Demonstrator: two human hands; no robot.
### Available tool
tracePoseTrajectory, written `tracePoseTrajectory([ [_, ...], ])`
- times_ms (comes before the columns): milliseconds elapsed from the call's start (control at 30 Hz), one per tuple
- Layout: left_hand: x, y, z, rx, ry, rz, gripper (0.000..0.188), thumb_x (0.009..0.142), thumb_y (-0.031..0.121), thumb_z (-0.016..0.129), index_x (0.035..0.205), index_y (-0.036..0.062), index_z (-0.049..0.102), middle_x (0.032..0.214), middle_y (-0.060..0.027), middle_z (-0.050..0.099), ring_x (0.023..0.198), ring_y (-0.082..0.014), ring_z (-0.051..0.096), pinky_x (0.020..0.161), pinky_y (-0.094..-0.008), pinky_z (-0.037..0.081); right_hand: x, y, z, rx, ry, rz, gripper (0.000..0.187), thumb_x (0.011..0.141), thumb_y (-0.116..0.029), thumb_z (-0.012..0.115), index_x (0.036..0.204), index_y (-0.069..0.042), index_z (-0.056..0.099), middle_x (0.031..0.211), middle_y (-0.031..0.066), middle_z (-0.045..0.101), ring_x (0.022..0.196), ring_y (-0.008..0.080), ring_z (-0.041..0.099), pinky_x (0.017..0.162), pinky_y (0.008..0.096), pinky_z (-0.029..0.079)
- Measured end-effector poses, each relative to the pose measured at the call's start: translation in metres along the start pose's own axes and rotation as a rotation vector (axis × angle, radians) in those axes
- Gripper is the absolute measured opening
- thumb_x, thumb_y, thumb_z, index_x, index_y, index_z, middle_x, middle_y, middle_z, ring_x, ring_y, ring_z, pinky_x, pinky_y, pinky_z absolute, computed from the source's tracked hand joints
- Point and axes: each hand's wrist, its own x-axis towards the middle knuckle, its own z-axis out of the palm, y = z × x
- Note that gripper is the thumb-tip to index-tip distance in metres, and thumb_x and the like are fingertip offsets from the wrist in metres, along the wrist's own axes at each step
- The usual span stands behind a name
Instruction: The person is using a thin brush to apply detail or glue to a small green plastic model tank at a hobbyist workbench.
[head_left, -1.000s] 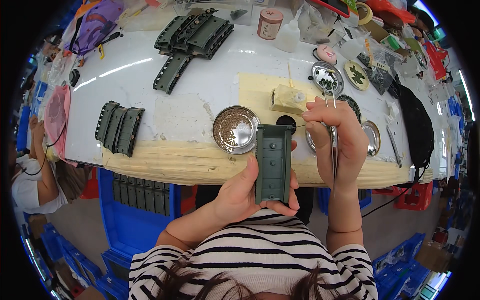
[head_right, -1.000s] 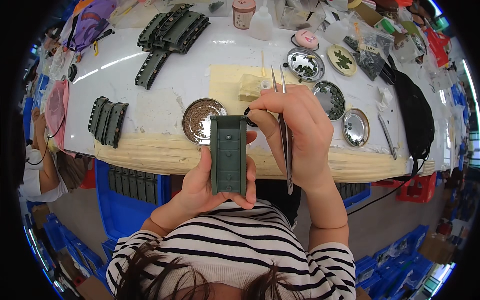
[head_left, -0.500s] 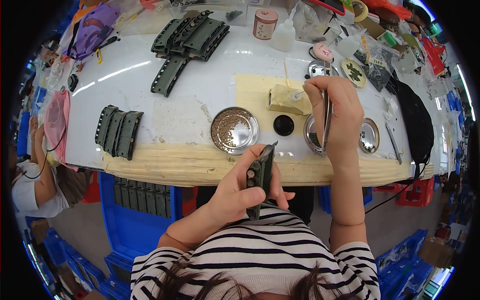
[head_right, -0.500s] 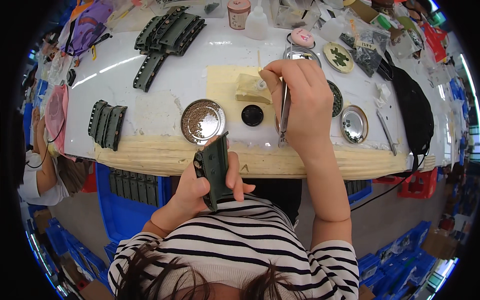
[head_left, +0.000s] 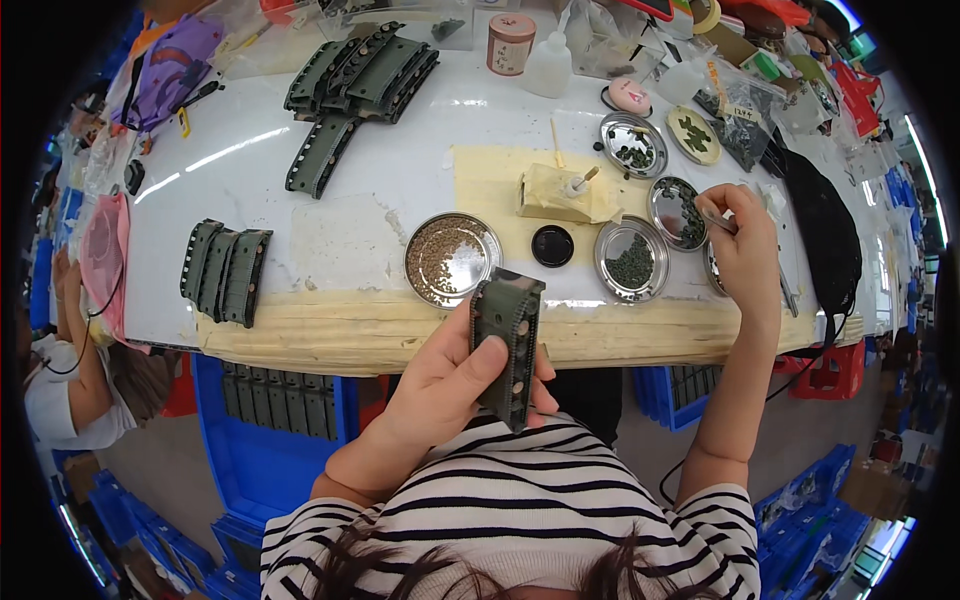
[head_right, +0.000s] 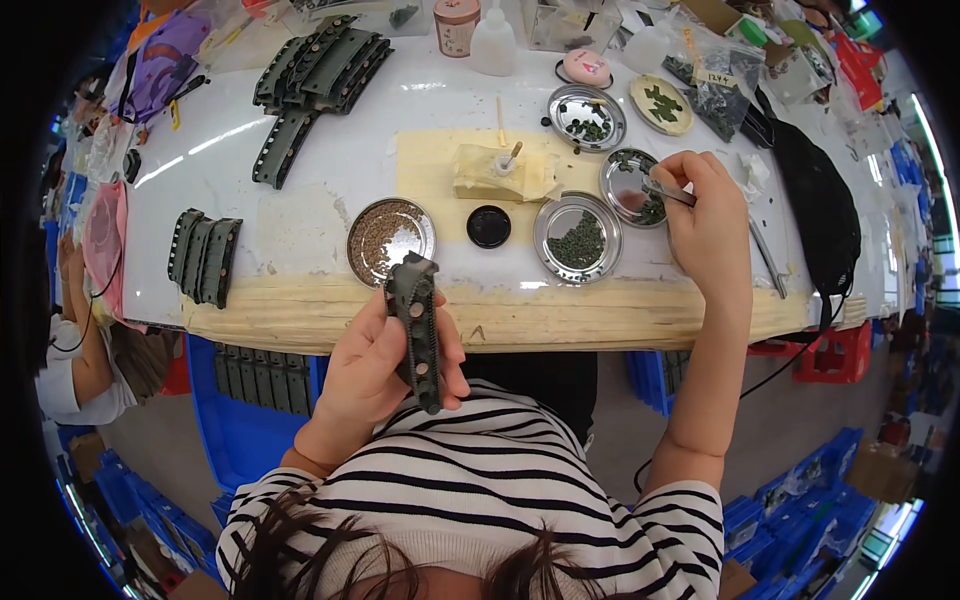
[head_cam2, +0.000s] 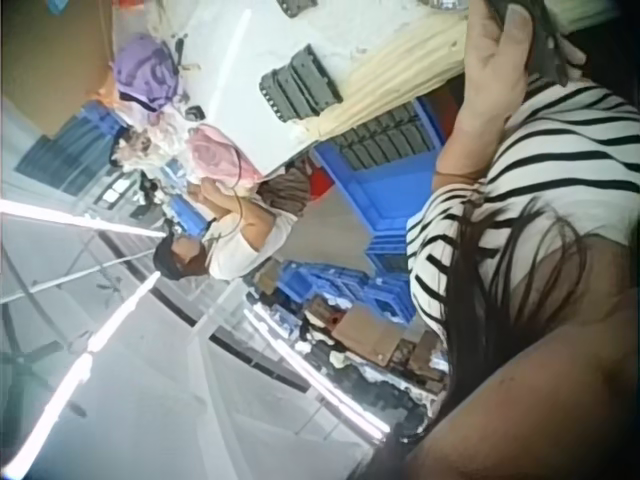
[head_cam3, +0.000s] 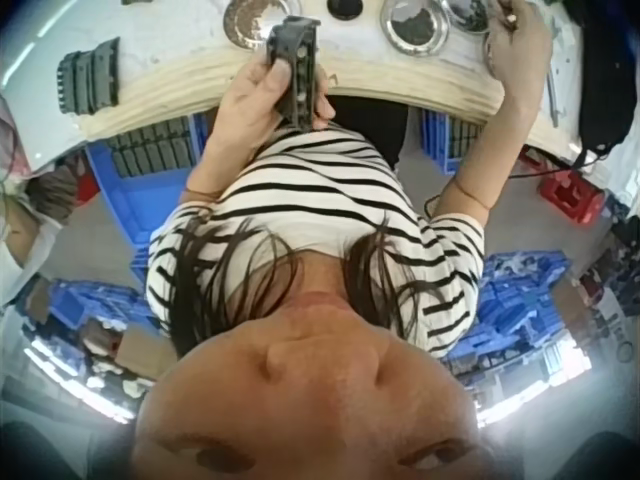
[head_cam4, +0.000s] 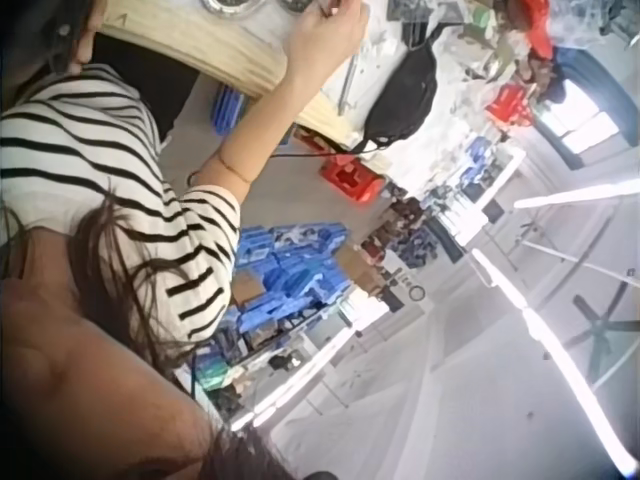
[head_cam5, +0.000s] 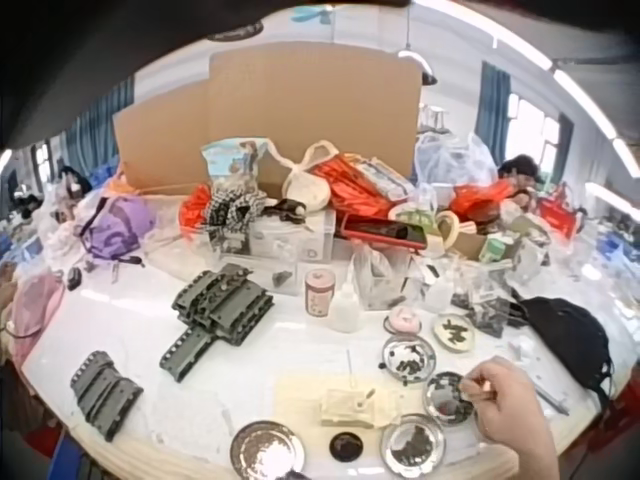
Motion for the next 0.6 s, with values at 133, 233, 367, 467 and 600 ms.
tracePoseTrajectory([
  [133, 0.0, -0.001, -0.004, 0.032, -0.069, -0.016, 0.046, 0.099, 0.02, 0.046, 0.138, 0.0065, 0.027, 0.106, -0.0213, 0.059, 0.089, -0.0291, 0.066, 0.075, -0.0397, 0.057, 0.013, 0.013, 0.001, -0.073, -0.168, 0.031, 0.017, 0.083, -0.011, 0.065, 0.091, 0.003, 0.058, 0.078, 0.0087, 0.058, 0.07, 0.0179, 0.053, 0.067, 0.0302, 0.044],
  [233, -0.001, -0.001, 0.005, 0.075, 0.017, -0.014, 0.043, 0.098, 0.022, 0.047, 0.134, 0.0054, 0.03, 0.107, -0.0232, 0.059, 0.089, -0.0308, 0.067, 0.074, -0.0415, 0.058, 0.022, 0.02, 0.001, 0.018, -0.293, 0.102, 0.017, 0.081, -0.009, 0.066, 0.089, 0.003, 0.057, 0.077, 0.0093, 0.055, 0.07, 0.0177, 0.052, 0.067, 0.0299, 0.043],
  [367, 0.0, -0.003, 0.007, 0.129, 0.089, 0.011, 0.04, 0.098, 0.017, 0.046, 0.133, 0.0055, 0.032, 0.108, -0.0209, 0.059, 0.096, -0.0303, 0.065, 0.08, -0.0421, 0.057, 0.022, 0.023, 0.001, -0.137, -0.278, -0.101, 0.012, 0.081, -0.006, 0.062, 0.087, 0.001, 0.053, 0.081, 0.0127, 0.056, 0.071, 0.0276, 0.055, 0.066, 0.0361, 0.044],
  [467, 0.002, -0.005, 0.008, 0.161, 0.121, 0.075, 0.037, 0.098, 0.014, 0.046, 0.132, 0.005, 0.034, 0.109, -0.0196, 0.059, 0.1, -0.0293, 0.064, 0.084, -0.0408, 0.056, 0.012, 0.008, 0.007, -0.266, -0.217, -0.178, 0.013, 0.08, -0.005, 0.06, 0.088, -0.001, 0.05, 0.085, 0.0159, 0.057, 0.074, 0.037, 0.058, 0.066, 0.0433, 0.045],
  [600, 0.003, -0.006, 0.007, 0.213, 0.119, 0.147, 0.034, 0.098, 0.011, 0.046, 0.129, 0.0039, 0.036, 0.11, -0.0188, 0.059, 0.101, -0.028, 0.063, 0.087, -0.0393, 0.055, 0.007, 0.001, 0.014, -0.349, -0.186, -0.208, 0.018, 0.077, 0.002, 0.057, 0.092, -0.002, 0.046, 0.086, 0.0155, 0.056, 0.074, 0.0375, 0.058, 0.065, 0.0442, 0.045],
])
